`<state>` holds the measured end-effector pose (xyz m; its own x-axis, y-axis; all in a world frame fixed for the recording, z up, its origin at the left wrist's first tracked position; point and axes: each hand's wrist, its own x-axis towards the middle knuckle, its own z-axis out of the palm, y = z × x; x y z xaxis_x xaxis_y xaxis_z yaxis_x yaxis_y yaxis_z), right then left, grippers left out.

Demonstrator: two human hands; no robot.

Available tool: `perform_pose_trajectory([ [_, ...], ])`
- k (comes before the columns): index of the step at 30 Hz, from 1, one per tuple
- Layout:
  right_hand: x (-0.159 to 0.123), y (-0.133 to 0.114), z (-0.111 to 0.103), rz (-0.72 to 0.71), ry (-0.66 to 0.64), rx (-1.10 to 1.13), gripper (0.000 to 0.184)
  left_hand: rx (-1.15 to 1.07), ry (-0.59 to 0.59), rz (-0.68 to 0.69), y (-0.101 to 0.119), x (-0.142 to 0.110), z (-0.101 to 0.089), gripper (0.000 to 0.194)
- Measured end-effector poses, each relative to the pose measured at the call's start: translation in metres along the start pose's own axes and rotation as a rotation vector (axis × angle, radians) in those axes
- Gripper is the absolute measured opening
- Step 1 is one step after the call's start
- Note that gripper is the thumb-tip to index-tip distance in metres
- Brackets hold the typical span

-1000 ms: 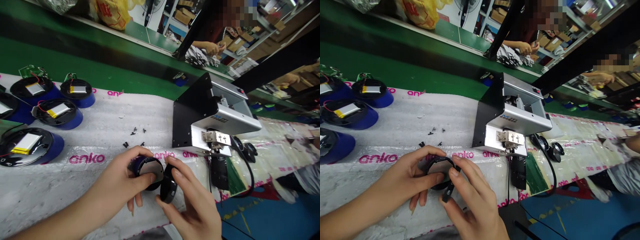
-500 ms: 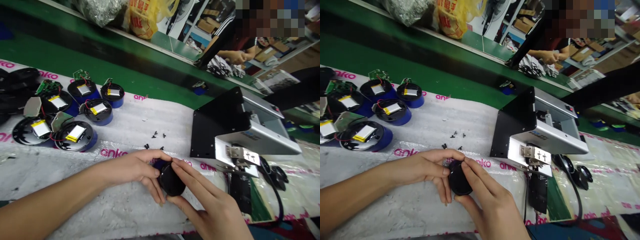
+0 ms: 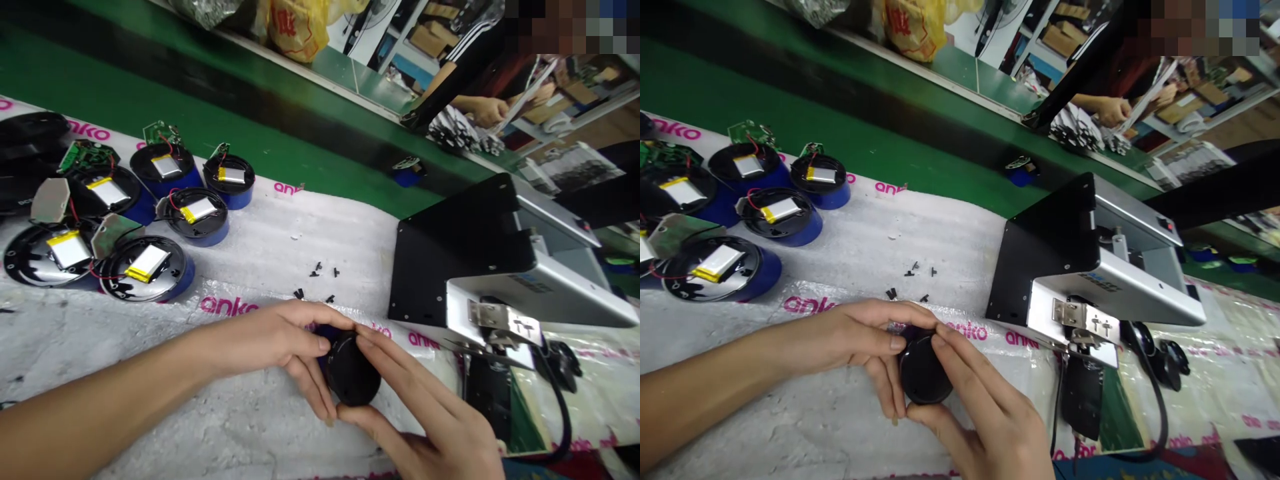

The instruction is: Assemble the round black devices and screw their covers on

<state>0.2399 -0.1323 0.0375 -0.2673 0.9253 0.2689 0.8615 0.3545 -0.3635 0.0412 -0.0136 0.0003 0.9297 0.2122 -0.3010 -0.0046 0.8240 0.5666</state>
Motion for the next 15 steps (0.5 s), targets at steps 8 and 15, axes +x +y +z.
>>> perform_pose_trajectory([
  [8,0.008,-0.005,-0.012,0.011,-0.158,-0.131,0.053,0.052,0.009,-0.067,0.003,0.004,0.002,0.042],
  [15,0.008,-0.004,-0.016,-0.025,-0.207,-0.179,0.043,0.042,0.024,-0.044,-0.001,0.005,0.004,0.035],
])
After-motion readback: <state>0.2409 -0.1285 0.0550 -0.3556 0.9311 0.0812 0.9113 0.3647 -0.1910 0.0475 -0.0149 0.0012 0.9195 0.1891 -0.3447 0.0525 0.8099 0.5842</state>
